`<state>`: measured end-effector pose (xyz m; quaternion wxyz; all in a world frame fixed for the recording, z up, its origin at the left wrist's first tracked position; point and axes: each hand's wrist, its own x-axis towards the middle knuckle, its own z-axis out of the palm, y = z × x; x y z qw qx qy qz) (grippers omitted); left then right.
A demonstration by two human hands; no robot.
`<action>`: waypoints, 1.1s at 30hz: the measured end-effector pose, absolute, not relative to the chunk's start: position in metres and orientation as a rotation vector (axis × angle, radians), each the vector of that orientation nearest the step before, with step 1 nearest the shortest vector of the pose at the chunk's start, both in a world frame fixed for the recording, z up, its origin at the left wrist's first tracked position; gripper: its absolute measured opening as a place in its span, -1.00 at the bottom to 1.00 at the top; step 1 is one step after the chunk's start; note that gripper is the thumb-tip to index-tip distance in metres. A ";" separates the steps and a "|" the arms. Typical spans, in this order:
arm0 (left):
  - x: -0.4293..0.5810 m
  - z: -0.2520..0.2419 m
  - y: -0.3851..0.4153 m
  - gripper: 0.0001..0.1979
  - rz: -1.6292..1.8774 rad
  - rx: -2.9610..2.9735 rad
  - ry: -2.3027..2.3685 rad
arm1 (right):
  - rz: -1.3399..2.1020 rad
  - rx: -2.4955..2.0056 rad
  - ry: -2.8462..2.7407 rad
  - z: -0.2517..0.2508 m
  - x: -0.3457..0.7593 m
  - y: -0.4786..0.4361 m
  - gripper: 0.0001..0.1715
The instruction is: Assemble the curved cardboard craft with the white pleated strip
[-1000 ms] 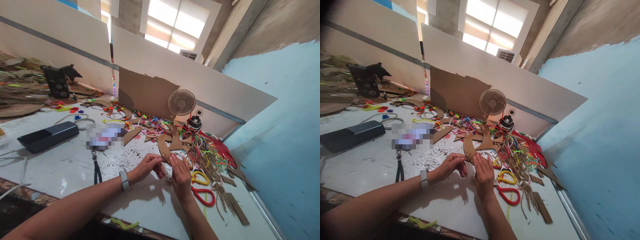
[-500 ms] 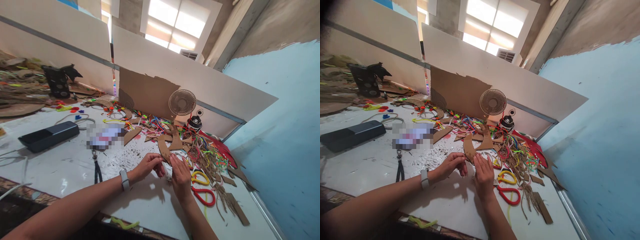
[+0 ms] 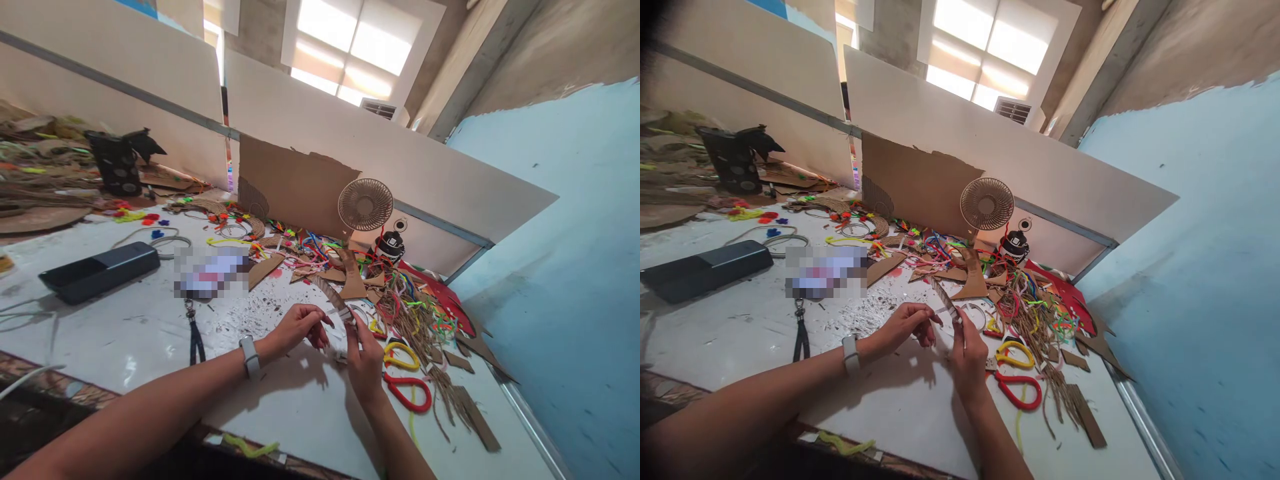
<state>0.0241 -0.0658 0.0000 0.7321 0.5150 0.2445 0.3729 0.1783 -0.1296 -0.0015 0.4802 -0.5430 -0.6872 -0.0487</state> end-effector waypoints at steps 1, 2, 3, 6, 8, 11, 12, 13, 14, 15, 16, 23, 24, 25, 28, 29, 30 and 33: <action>0.024 -0.001 -0.064 -0.73 0.815 1.133 0.550 | 0.010 -1.350 -1.601 0.000 0.177 -0.130 -0.65; 0.025 -0.003 -0.063 -0.73 0.809 1.134 0.560 | 0.160 -1.358 -1.524 0.001 0.177 -0.130 -0.66; 0.025 -0.005 -0.062 -0.73 0.806 1.137 0.570 | 0.317 -1.345 -1.443 0.002 0.176 -0.129 -0.67; 0.025 -0.009 -0.058 -0.72 0.805 1.147 0.603 | 0.699 -1.220 -1.197 0.003 0.175 -0.126 -0.70; 0.025 -0.011 -0.057 -0.72 0.803 1.153 0.624 | 0.839 -1.144 -1.060 0.003 0.175 -0.123 -0.70; 0.025 -0.013 -0.056 -0.73 0.796 1.158 0.647 | 0.955 -1.095 -0.918 0.003 0.176 -0.121 -0.68; 0.025 -0.013 -0.055 -0.73 0.797 1.158 0.654 | 0.972 -1.086 -0.883 0.003 0.176 -0.120 -0.68; 0.025 -0.014 -0.055 -0.74 0.799 1.156 0.661 | 0.982 -1.079 -0.857 0.003 0.177 -0.120 -0.68; 0.025 -0.014 -0.054 -0.74 0.802 1.153 0.668 | 0.989 -1.073 -0.836 0.003 0.177 -0.120 -0.68; 0.024 -0.014 -0.053 -0.74 0.806 1.149 0.676 | 0.994 -1.067 -0.821 0.004 0.177 -0.120 -0.68; 0.024 -0.014 -0.053 -0.73 0.806 1.142 0.687 | 0.998 -1.063 -0.807 0.004 0.177 -0.120 -0.68; 0.025 -0.018 -0.044 -0.76 0.845 1.069 0.794 | 1.060 -1.044 -0.685 0.008 0.175 -0.120 -0.67; 0.025 -0.019 -0.043 -0.76 0.853 1.057 0.800 | 1.069 -1.039 -0.673 0.008 0.175 -0.120 -0.67; 0.025 -0.020 -0.042 -0.76 0.863 1.043 0.799 | 1.077 -1.034 -0.663 0.008 0.175 -0.120 -0.66; 0.025 -0.021 -0.040 -0.71 0.901 1.011 0.778 | 1.094 -1.028 -0.642 0.006 0.176 -0.120 -0.66; 0.024 -0.021 -0.040 -0.67 0.908 1.008 0.779 | 1.101 -1.028 -0.642 0.006 0.176 -0.120 -0.67; 0.024 -0.021 -0.040 -0.62 0.907 1.012 0.786 | 1.110 -1.027 -0.644 0.006 0.175 -0.120 -0.67; 0.024 -0.020 -0.042 -0.54 0.927 1.061 0.781 | 1.155 -1.010 -0.654 0.005 0.173 -0.120 -0.64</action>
